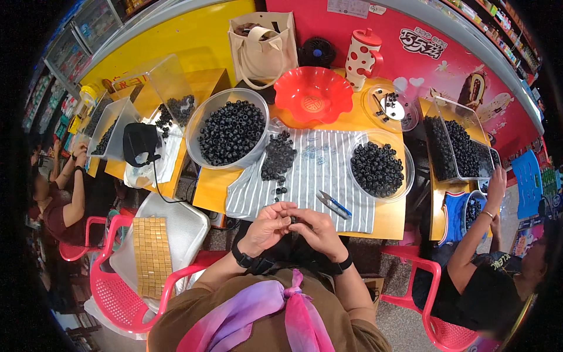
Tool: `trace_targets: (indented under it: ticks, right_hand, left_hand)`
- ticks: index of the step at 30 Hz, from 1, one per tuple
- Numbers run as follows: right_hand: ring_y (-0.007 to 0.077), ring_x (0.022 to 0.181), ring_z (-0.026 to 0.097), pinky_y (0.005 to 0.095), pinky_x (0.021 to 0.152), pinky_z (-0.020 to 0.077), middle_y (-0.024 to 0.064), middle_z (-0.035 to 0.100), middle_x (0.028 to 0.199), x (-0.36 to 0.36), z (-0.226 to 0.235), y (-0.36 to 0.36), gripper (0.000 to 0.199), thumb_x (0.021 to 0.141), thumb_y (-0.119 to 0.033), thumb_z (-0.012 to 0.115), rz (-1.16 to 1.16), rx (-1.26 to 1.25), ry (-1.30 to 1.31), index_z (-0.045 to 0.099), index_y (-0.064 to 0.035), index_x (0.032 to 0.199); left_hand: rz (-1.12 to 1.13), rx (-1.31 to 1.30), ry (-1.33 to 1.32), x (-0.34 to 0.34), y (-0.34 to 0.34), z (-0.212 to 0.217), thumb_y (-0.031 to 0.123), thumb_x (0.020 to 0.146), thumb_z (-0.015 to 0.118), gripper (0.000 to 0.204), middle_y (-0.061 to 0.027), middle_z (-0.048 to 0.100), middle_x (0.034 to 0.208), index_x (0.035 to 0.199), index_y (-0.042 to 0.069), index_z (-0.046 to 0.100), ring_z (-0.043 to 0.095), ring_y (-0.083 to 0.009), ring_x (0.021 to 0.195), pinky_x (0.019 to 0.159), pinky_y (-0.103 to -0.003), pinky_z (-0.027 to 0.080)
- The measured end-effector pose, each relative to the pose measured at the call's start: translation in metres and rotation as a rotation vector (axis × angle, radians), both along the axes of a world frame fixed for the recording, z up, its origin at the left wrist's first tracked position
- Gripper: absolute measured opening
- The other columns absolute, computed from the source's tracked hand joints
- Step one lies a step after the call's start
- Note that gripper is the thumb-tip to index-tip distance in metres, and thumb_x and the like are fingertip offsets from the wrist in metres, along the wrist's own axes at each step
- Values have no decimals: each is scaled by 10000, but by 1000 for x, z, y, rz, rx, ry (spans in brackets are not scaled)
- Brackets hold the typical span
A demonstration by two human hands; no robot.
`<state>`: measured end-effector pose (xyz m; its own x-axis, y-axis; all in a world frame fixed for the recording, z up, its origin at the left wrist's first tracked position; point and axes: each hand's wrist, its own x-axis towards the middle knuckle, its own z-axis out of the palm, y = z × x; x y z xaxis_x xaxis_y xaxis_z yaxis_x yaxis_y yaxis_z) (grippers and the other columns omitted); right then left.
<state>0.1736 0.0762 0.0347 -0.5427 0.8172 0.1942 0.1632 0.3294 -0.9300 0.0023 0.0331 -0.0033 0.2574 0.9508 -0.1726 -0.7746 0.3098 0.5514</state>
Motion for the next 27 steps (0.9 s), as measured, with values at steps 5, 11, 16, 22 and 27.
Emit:
trace_targets:
  ticks: [5, 11, 16, 22, 27]
  right_hand:
    - [285, 714, 656, 323, 644, 498, 152, 663, 835, -2, 1, 2, 253, 806, -48, 666, 124, 117, 52, 637, 2, 1052]
    - [288, 641, 639, 339, 583, 479, 143, 640, 749, -6, -9, -4, 181, 790, -35, 659, 39, 222, 76, 643, 11, 963]
    - [267, 646, 649, 324, 586, 490, 135, 654, 757, -11, -10, -3, 179, 783, -28, 660, 36, 212, 117, 643, 24, 953]
    - [170, 713, 665, 270, 622, 508, 120, 686, 879, 1, 2, -2, 306, 788, -37, 689, 134, -14, 171, 634, 28, 1081]
    - [142, 711, 652, 252, 625, 506, 113, 685, 930, 2, 7, -5, 369, 789, -32, 698, 174, -73, 137, 616, 28, 1143]
  left_hand:
    - [-63, 35, -30, -5, 1, -3, 10, 867, 633, 443, -77, 640, 1020, 1275, -10, 461, 631, -117, 820, 706, -205, 509]
    - [-118, 46, -69, -7, 0, 1, 3, 865, 631, 442, -81, 637, 1003, 1271, -19, 459, 636, -121, 826, 714, -210, 515]
    - [-133, 6, -75, -9, 1, -1, 3, 862, 634, 429, -78, 639, 990, 1258, -21, 472, 636, -119, 790, 704, -207, 516]
    - [-82, 19, -86, -5, 2, -7, 0, 861, 636, 412, -81, 643, 979, 1245, -20, 487, 634, -114, 760, 681, -208, 517]
    - [-93, 25, -77, -6, 1, -1, 7, 856, 649, 420, -85, 652, 976, 1243, -21, 488, 635, -111, 759, 680, -206, 518]
